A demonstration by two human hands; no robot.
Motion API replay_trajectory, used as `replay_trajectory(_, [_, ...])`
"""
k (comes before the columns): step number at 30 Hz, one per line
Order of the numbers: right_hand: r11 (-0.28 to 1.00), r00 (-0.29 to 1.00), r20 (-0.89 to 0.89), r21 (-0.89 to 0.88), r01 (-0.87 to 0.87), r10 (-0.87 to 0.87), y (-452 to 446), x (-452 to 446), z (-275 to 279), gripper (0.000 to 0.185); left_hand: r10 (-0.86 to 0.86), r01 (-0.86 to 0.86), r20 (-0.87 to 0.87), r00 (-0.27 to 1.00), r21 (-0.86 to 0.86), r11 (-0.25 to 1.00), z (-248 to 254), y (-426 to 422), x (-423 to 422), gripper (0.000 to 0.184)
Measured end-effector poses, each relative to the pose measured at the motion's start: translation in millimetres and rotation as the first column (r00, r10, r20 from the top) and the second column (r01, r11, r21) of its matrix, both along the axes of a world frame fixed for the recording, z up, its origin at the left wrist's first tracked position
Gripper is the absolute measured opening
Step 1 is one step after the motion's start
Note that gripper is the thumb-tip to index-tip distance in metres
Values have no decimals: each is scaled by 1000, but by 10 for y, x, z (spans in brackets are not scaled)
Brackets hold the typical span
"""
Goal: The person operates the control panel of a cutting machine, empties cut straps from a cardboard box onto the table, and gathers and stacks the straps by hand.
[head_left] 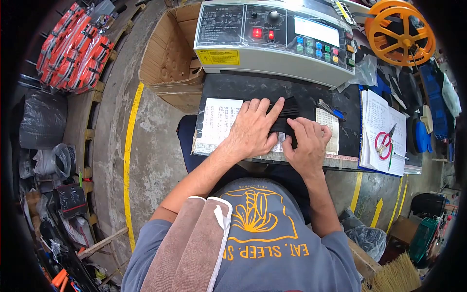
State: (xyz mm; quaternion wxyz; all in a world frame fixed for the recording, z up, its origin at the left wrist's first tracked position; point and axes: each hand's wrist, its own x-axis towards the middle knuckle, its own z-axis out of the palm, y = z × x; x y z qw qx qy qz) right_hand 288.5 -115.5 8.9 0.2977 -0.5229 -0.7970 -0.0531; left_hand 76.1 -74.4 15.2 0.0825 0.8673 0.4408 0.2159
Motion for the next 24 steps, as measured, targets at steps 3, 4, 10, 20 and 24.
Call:
replay_trajectory(3, [1000,999,29,-7,22,-21,-2,-20,30,54,-3,3,5,1000,8,1000,-9,1,-3,94])
replay_trajectory(4, [1000,999,36,-9,18,-17,-3,-15,26,54,-1,1,5,1000,4,1000,-8,1,-3,94])
replay_trajectory(10, [1000,1000,28,6,7,-7,10,4,19,57,0,0,5,1000,-13,1000,1,-4,-3,94])
replay_trajectory(20, [1000,999,42,0,6,-6,10,10,-2,56,-2,2,7,1000,-16,1000,-5,0,-3,95])
replay_trajectory(24, [1000,998,64,13,10,-10,-6,19,-37,54,-3,4,13,1000,-6,1000,-15,0,-7,95])
